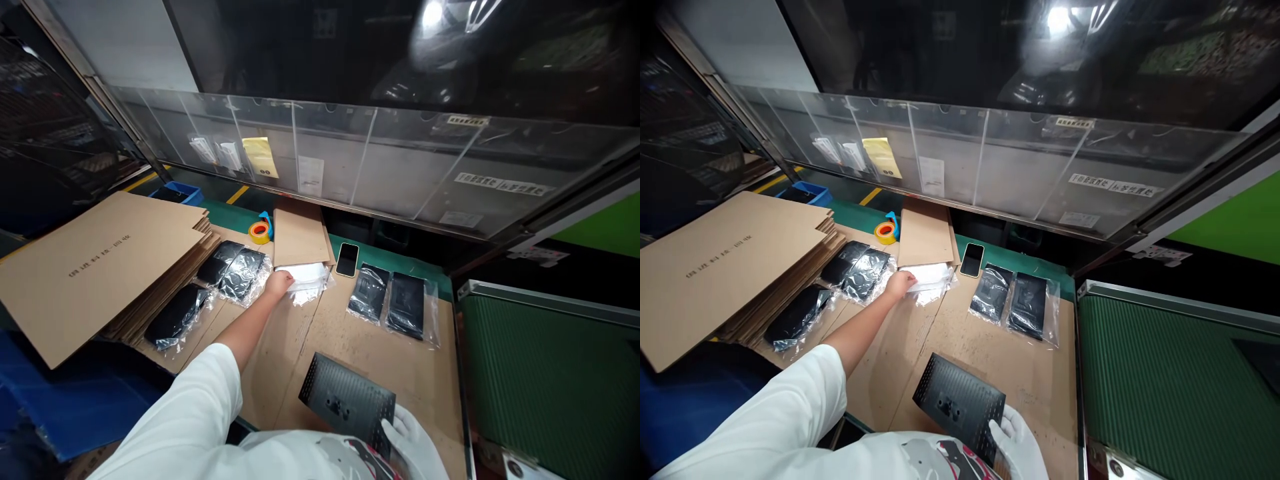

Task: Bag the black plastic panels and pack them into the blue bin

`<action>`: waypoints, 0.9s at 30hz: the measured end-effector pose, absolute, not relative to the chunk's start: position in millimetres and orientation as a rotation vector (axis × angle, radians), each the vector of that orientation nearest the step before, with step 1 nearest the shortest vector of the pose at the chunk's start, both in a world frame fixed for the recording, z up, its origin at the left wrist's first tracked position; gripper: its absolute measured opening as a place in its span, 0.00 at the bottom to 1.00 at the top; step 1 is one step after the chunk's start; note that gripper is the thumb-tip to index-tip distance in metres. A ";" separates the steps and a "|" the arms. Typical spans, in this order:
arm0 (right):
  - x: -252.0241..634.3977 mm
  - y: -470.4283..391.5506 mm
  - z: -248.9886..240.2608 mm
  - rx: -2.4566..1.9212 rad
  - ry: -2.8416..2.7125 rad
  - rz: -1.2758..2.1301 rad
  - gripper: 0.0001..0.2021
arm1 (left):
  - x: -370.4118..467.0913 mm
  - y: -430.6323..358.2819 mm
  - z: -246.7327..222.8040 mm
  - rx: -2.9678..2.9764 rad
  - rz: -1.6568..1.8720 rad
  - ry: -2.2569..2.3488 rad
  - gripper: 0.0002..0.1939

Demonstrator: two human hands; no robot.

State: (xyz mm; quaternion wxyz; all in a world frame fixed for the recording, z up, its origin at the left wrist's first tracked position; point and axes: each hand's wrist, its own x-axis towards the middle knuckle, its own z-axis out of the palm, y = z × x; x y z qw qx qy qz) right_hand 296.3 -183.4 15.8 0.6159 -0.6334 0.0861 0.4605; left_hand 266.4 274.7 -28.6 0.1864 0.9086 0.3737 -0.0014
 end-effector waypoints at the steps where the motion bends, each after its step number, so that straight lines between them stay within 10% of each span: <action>1: 296.0 -184.6 13.9 -1.434 0.214 1.065 0.27 | 268.0 278.6 -27.2 2.523 0.002 1.058 0.11; 27: 307.7 -144.9 48.7 -1.274 0.226 1.166 0.22 | 278.3 301.4 -13.1 2.359 0.198 0.930 0.08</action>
